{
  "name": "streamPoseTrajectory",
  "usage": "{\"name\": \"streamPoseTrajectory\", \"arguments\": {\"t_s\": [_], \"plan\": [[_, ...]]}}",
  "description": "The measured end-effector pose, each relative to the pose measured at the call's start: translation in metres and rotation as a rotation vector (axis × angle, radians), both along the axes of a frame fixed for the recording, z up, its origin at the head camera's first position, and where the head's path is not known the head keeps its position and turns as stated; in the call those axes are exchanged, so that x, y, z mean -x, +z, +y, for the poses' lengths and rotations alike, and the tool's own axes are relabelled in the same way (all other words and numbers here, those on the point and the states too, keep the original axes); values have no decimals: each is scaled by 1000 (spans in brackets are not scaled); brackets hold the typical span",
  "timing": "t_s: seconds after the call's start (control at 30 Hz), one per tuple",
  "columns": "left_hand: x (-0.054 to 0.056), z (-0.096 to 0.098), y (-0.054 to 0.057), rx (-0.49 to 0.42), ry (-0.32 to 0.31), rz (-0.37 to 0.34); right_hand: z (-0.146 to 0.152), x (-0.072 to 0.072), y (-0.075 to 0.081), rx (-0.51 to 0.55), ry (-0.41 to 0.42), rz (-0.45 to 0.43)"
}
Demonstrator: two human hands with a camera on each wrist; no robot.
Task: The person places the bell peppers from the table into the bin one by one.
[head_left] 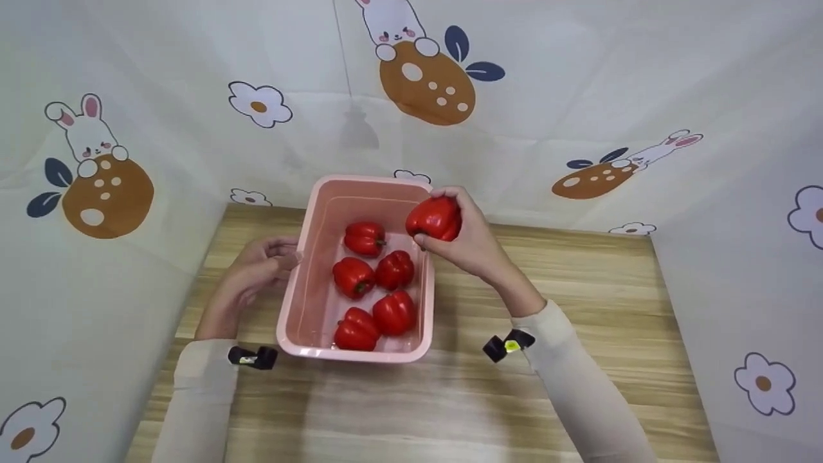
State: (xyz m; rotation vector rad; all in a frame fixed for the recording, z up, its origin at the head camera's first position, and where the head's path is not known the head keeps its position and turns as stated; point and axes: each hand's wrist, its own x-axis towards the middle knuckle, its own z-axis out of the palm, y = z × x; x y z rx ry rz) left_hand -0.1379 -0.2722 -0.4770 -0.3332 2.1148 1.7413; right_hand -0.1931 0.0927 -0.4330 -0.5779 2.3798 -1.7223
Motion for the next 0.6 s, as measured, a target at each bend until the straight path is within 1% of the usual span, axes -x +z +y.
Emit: {"name": "streamPoseTrajectory", "arguments": {"t_s": [0.17,0.37,0.6], "plan": [[-2,0,1,-20,2,5,-11,0,4,-5,54,51],[-4,1,1,-71,0,23,-19,-3,4,-60,82,121],[-4,2,2,-45,9,19,-26,-6,6,-125,99,128]]}}
